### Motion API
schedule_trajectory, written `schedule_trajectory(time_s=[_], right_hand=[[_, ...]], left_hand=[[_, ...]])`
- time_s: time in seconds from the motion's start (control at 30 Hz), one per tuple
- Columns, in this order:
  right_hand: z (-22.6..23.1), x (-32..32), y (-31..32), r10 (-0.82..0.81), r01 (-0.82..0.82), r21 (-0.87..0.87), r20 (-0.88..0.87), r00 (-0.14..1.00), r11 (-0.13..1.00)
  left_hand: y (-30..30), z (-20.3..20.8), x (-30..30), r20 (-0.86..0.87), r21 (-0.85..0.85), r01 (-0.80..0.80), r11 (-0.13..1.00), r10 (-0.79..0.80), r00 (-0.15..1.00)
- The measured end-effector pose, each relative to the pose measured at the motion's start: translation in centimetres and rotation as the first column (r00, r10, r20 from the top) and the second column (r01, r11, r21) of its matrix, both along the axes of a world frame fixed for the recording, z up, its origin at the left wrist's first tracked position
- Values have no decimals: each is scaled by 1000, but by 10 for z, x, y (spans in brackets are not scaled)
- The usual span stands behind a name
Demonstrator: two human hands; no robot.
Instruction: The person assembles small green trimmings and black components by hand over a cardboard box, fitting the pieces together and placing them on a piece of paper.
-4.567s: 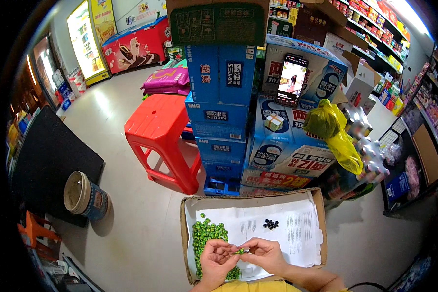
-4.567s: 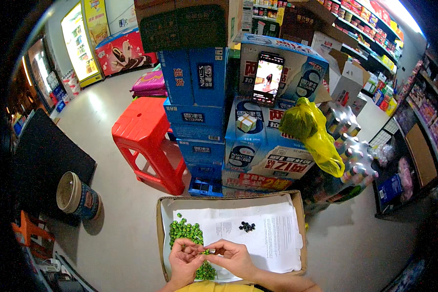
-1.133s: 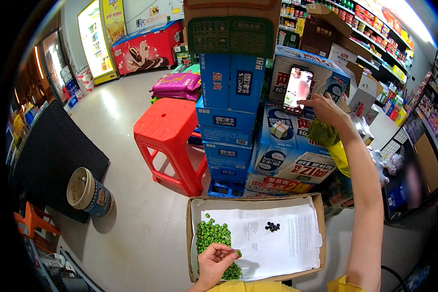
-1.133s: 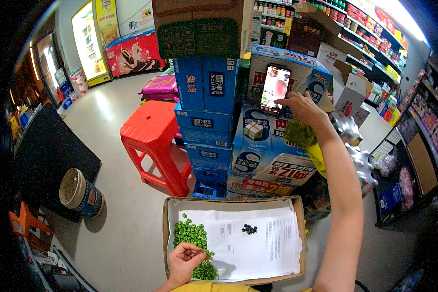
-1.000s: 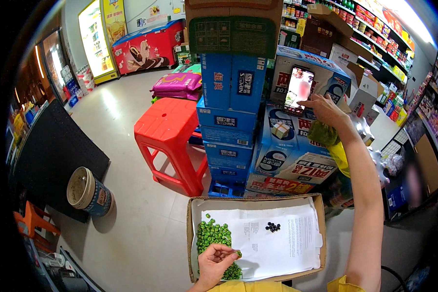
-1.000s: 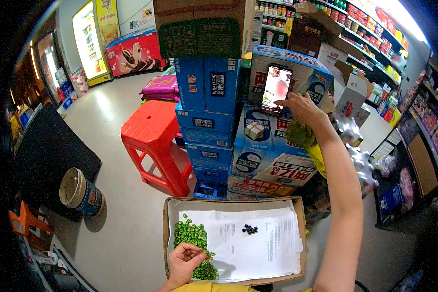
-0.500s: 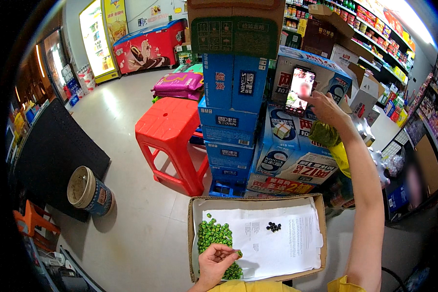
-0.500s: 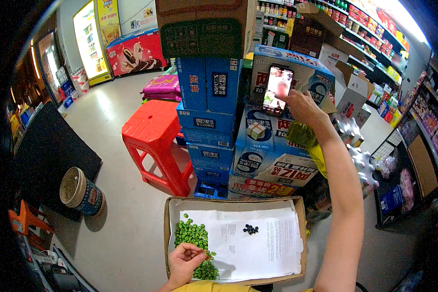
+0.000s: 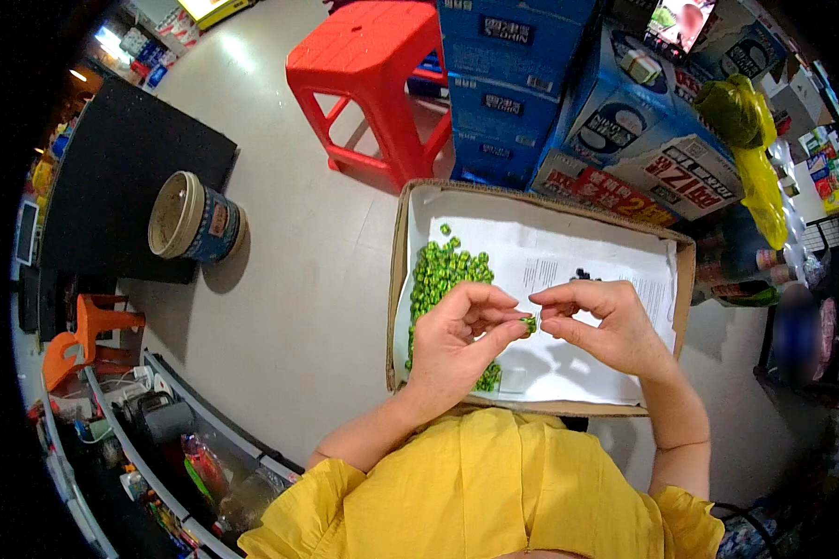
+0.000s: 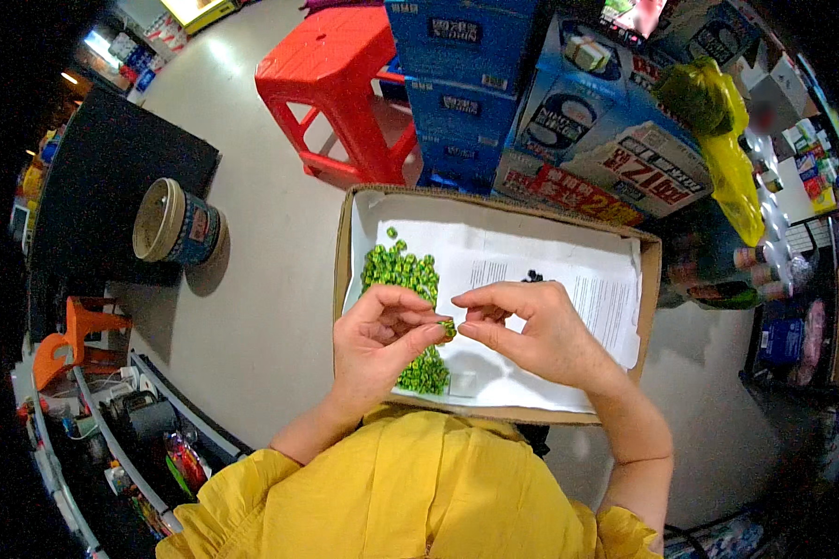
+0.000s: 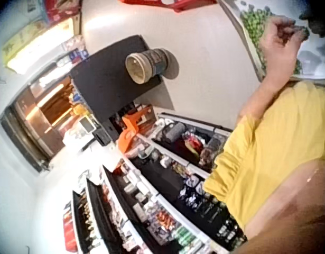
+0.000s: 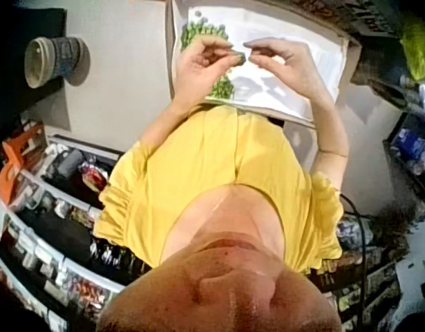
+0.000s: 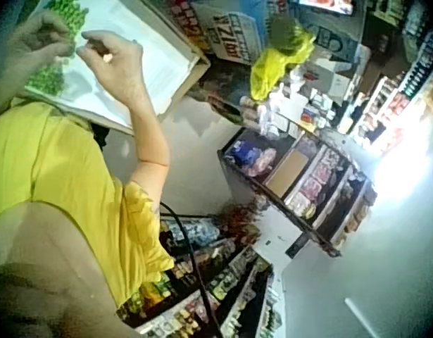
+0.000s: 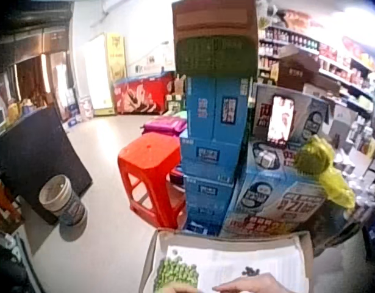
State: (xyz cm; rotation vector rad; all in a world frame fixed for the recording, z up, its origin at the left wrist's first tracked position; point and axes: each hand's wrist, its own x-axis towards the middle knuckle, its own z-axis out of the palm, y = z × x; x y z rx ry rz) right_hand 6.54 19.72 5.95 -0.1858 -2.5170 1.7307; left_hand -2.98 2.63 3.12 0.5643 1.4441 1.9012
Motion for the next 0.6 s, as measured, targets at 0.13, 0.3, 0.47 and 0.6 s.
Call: schedule_trajectory(time_s=[0.13,0.3,0.47,0.6], right_hand=[[-21,19,-22,-153,154,-214,20,988,965],[-29,26,-42,-393,380,-109,-131,910,918],[-32,30,-55,-513,441,-373,-118,850,816],[-44,29,-62,-499,247,-824,-49,865,509]], left_hand=[[2,0,7,-88,-50,60,997,-64,994],[1,0,6,-38,-79,162,984,-166,985],[2,0,15,124,59,155,986,-161,979],[0,-5,25,142,43,29,999,-35,989]])
